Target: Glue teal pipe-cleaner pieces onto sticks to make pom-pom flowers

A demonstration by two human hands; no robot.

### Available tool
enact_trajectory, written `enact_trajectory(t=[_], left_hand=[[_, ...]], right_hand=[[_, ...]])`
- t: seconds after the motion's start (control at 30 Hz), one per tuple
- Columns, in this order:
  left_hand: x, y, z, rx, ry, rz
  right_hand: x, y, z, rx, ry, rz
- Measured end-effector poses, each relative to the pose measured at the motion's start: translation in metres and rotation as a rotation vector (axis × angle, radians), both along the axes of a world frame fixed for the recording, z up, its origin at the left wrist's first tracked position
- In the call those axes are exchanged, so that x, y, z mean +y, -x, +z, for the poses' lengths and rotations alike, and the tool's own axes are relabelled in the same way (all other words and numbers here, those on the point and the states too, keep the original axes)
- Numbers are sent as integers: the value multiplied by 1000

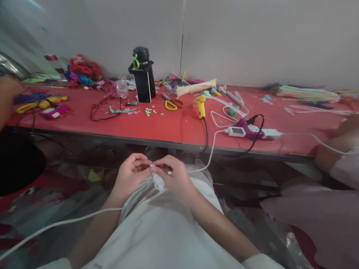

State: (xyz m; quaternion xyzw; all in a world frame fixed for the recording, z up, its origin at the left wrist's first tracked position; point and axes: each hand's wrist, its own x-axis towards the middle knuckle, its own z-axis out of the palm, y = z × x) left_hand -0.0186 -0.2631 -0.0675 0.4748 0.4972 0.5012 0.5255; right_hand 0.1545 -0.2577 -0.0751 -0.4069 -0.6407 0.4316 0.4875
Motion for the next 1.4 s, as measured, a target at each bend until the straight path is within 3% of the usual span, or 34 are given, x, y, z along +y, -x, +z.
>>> enact_trajectory(t=[0.2, 0.43, 0.6, 0.83, 1.03, 1.13, 1.3, 1.4], left_hand=[[-1, 4, 2, 5, 45, -40], [-2, 1, -2, 57, -69, -12], [-3, 0, -5, 123, -170, -31], [1, 0, -7, 249, -291, -39], [2, -4, -2, 229, -366, -3], [2, -6, -2, 202, -368, 1], [3, -7, -3, 146, -348, 1], [4, -8, -2, 123, -342, 47]], right_hand=[[1, 2, 1, -30, 20, 2], [-1, 4, -5, -33, 198, 12], [0, 0, -1, -111, 215, 46], [2, -1, 14, -212, 75, -5], [5, -2, 15, -199, 78, -11], [4, -2, 13, -151, 61, -32], [4, -4, 11, 10, -186, -15], [5, -3, 9, 54, -160, 15]])
